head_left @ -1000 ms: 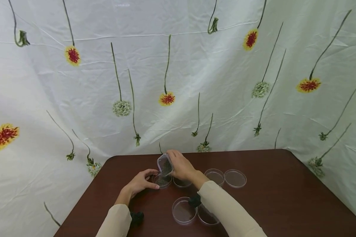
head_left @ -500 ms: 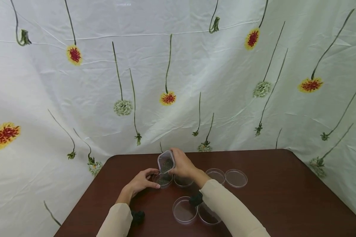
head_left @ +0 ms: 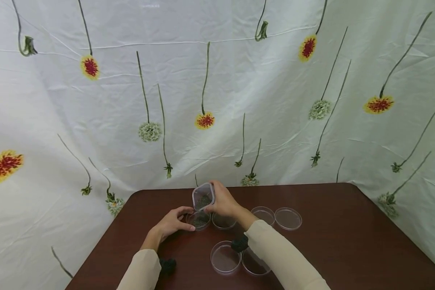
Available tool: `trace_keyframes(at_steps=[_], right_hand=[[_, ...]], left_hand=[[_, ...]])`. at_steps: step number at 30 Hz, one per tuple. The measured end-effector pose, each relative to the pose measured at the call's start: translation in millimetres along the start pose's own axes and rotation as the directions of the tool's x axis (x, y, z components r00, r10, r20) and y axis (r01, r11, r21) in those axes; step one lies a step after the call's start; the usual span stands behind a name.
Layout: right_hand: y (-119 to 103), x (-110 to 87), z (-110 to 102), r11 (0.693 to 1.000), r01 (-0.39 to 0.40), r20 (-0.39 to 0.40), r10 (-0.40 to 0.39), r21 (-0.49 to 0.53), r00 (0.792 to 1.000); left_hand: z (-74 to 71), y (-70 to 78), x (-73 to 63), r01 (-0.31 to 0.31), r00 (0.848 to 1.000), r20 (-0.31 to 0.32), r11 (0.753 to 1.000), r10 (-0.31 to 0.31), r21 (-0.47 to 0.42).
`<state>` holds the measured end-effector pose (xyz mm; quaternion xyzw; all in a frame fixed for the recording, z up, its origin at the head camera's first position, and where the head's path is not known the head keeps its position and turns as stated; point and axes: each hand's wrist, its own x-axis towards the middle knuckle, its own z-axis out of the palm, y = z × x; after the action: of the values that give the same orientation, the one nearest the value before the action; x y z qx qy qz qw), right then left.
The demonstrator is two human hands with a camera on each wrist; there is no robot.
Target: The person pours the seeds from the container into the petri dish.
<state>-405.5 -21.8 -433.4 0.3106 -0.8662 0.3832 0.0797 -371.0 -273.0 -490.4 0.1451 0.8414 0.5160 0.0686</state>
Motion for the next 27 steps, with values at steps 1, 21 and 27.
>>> trace_keyframes(at_steps=[1, 21, 27], right_hand=[[0.4, 0.2, -0.3, 1.000, -0.009, -0.004, 0.009, 0.017, 1.000], [-4.8, -2.7, -1.1, 0.980, -0.085, -0.031, 0.092, 0.180, 0.995], [-6.4, -3.2, -1.2, 0.944, -0.164, -0.022, 0.177, 0.286, 0.984]], left_hand=[[-0.1, 0.5, -0.1, 0.001, 1.000, 0.001, 1.000, -0.001, 0.000], [-0.5, 2.3, -1.6, -0.008, 1.000, 0.005, 1.000, 0.008, -0.002], [-0.5, 3.0, -3.1, -0.009, 1.000, 0.009, 1.000, 0.010, -0.008]])
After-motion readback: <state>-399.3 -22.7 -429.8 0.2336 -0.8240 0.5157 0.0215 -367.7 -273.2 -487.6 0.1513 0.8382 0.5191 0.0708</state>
